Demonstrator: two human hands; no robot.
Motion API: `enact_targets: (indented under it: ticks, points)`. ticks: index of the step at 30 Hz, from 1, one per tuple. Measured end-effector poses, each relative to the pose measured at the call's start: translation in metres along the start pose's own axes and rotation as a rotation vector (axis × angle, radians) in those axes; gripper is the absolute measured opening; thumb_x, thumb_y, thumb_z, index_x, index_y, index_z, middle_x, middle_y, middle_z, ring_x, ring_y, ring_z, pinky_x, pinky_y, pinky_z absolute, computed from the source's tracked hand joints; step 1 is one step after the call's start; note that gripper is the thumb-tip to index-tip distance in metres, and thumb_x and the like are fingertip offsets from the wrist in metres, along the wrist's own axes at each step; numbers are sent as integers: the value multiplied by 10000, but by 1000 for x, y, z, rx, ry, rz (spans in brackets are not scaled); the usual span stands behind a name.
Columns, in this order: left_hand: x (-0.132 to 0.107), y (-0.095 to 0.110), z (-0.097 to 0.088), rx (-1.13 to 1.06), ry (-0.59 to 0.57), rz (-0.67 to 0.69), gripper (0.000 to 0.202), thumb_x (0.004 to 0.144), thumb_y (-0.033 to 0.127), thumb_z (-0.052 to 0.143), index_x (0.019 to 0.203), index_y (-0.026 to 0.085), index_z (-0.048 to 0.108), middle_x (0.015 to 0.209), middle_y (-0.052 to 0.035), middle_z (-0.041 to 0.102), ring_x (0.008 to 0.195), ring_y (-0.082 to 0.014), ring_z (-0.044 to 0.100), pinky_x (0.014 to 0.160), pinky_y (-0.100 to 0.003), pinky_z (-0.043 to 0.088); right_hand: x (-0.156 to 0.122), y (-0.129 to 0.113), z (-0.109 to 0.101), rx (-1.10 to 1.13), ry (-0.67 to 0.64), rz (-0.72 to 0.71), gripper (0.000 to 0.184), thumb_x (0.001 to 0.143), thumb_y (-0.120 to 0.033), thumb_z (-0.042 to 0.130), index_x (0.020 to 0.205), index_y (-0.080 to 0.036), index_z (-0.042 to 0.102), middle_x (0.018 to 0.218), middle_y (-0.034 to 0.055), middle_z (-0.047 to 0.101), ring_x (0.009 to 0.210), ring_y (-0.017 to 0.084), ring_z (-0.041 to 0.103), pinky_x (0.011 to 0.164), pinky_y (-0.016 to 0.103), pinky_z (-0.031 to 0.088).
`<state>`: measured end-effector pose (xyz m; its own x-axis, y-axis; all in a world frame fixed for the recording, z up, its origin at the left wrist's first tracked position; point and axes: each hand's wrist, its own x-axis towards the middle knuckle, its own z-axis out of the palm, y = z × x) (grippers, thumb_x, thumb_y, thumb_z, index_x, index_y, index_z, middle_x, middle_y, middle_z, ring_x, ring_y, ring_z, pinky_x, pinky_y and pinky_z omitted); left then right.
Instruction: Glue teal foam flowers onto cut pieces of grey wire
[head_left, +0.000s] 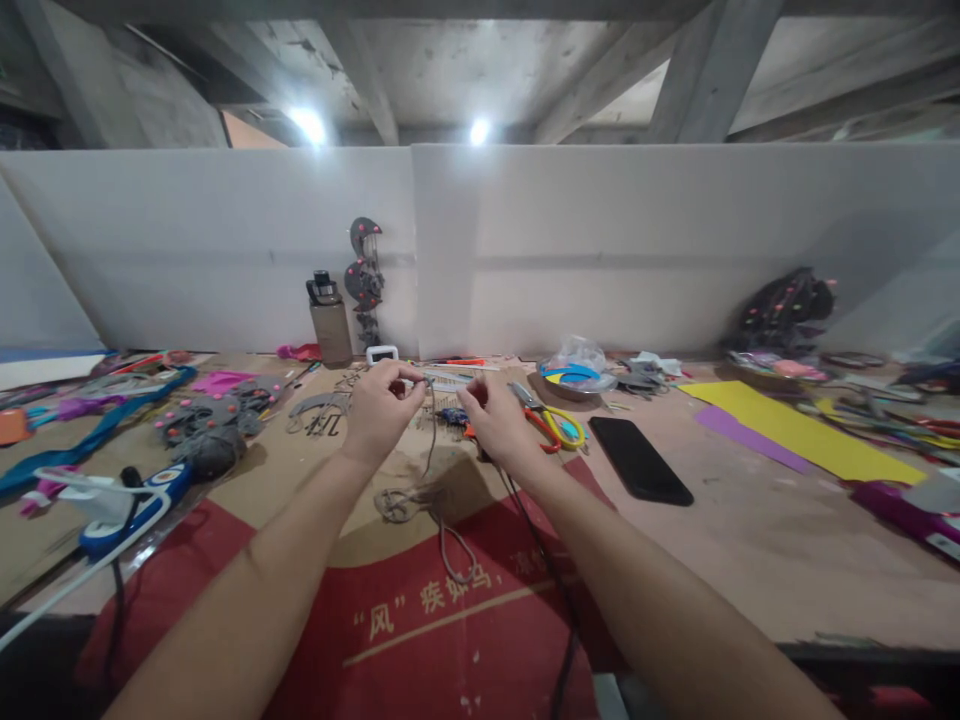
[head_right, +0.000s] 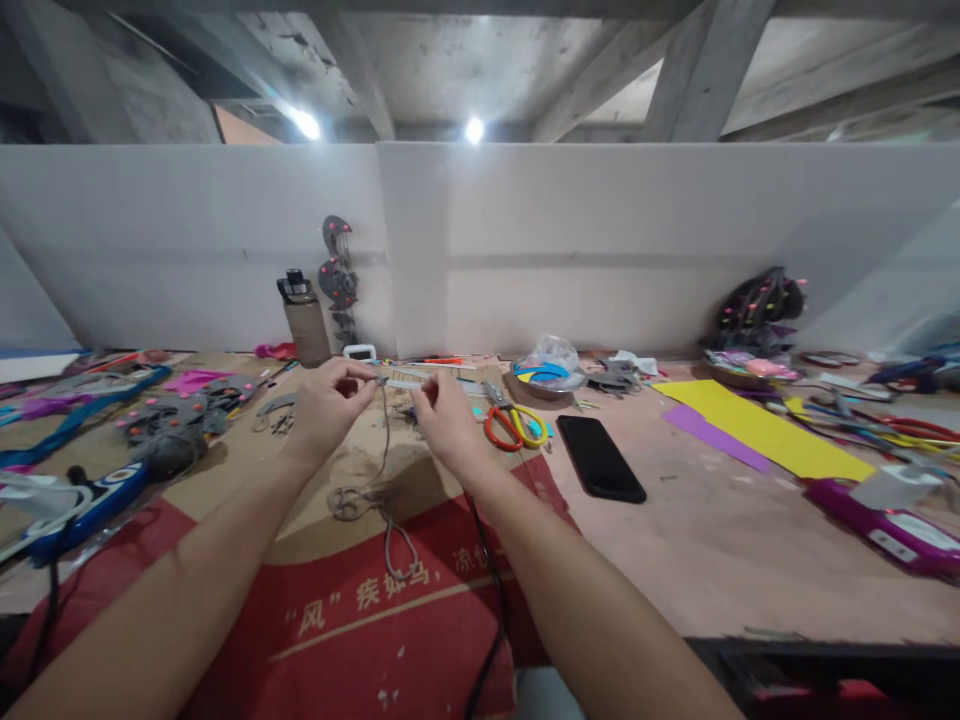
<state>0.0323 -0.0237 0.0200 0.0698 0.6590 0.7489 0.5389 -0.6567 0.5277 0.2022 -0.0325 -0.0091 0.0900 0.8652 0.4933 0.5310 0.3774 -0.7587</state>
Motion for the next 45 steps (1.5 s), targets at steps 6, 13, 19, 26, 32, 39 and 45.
enact_targets:
  ticks: [6,13,19,26,32,39,45]
  points:
    - [-6,7,5,72,-6,178,64,749,153,579,752,185,634,825,-30,656,731,-135,581,660,-258,454,-11,-19,19,770,-101,87,334,721,-364,633,910,-231,392,818,-16,549,733,123,546,698,281,461]
    - [-11,10,14,-248,-125,-209,126,731,248,621,828,167,630,721,-23,651,628,-133,594,563,-248,466,-9,-16,15,632,-52,73,146,752,-316,568,799,-206,483,699,-40,488,559,85,430,481,206,355]
    - [-10,18,14,-422,-186,-339,176,697,297,656,792,148,657,704,-46,661,640,-152,621,560,-259,503,-10,-21,10,503,9,25,138,771,-328,529,779,-191,520,722,0,560,636,124,512,576,241,413]
    - [-8,17,13,-445,-218,-349,193,714,303,648,811,137,667,714,-57,677,653,-158,635,565,-260,506,-11,-19,7,413,2,-18,147,814,-328,506,785,-185,523,706,-4,545,627,125,493,593,246,394]
    - [-8,16,12,-477,-208,-363,203,728,319,645,804,131,658,712,-53,668,648,-155,639,546,-249,502,-13,-19,5,215,40,-122,174,859,-334,466,793,-187,534,742,11,561,687,144,499,646,263,382]
    - [-8,14,13,-500,-204,-367,199,726,329,655,786,139,651,699,-51,665,649,-157,645,547,-246,502,-14,-22,0,96,67,-154,188,874,-340,466,796,-189,547,758,24,588,699,151,513,662,269,374]
    - [-7,18,11,-530,-220,-396,250,708,351,672,828,132,687,739,-68,685,657,-162,646,561,-260,512,-14,-23,-1,82,81,-144,213,874,-363,462,772,-192,537,738,20,588,664,146,504,635,267,366]
